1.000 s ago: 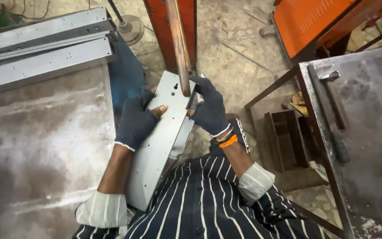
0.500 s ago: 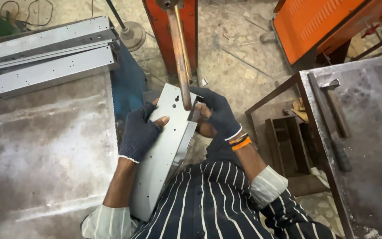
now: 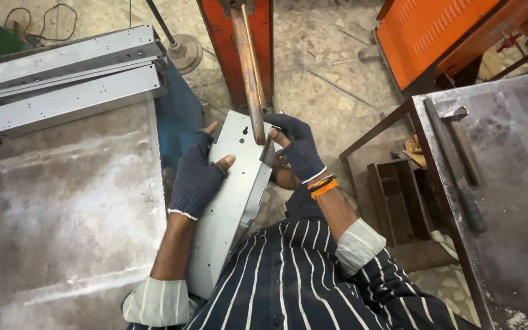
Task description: The person welds the corners of rectangular metal frames using a handheld welding torch. They repeatedly pick up frames, align them under the torch, and weld the joints. The person also uses a hammer to tap the frames and a metal rod to scrape the welds.
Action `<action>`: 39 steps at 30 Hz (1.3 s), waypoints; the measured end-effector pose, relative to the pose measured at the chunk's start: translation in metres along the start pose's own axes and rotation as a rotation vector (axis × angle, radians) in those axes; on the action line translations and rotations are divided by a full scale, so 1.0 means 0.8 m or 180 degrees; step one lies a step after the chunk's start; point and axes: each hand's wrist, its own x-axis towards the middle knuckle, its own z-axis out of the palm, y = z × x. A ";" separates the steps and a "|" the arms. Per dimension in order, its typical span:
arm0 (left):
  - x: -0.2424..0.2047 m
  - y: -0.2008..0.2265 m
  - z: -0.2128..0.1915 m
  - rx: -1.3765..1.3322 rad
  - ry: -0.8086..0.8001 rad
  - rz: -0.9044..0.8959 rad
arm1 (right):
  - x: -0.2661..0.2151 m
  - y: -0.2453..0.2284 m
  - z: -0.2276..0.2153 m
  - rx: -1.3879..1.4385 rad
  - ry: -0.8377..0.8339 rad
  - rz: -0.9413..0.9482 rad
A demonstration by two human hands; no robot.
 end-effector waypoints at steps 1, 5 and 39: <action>0.000 -0.005 0.001 0.0000 -0.0009 0.0002 | -0.001 -0.001 0.000 0.0000 0.0010 0.0000; -0.001 -0.002 0.000 0.0122 -0.0191 -0.0247 | 0.000 -0.007 0.002 -0.0206 -0.0029 -0.0121; -0.005 0.006 0.000 -0.0110 -0.0138 -0.0211 | 0.004 0.020 -0.006 -0.0121 0.0039 -0.0204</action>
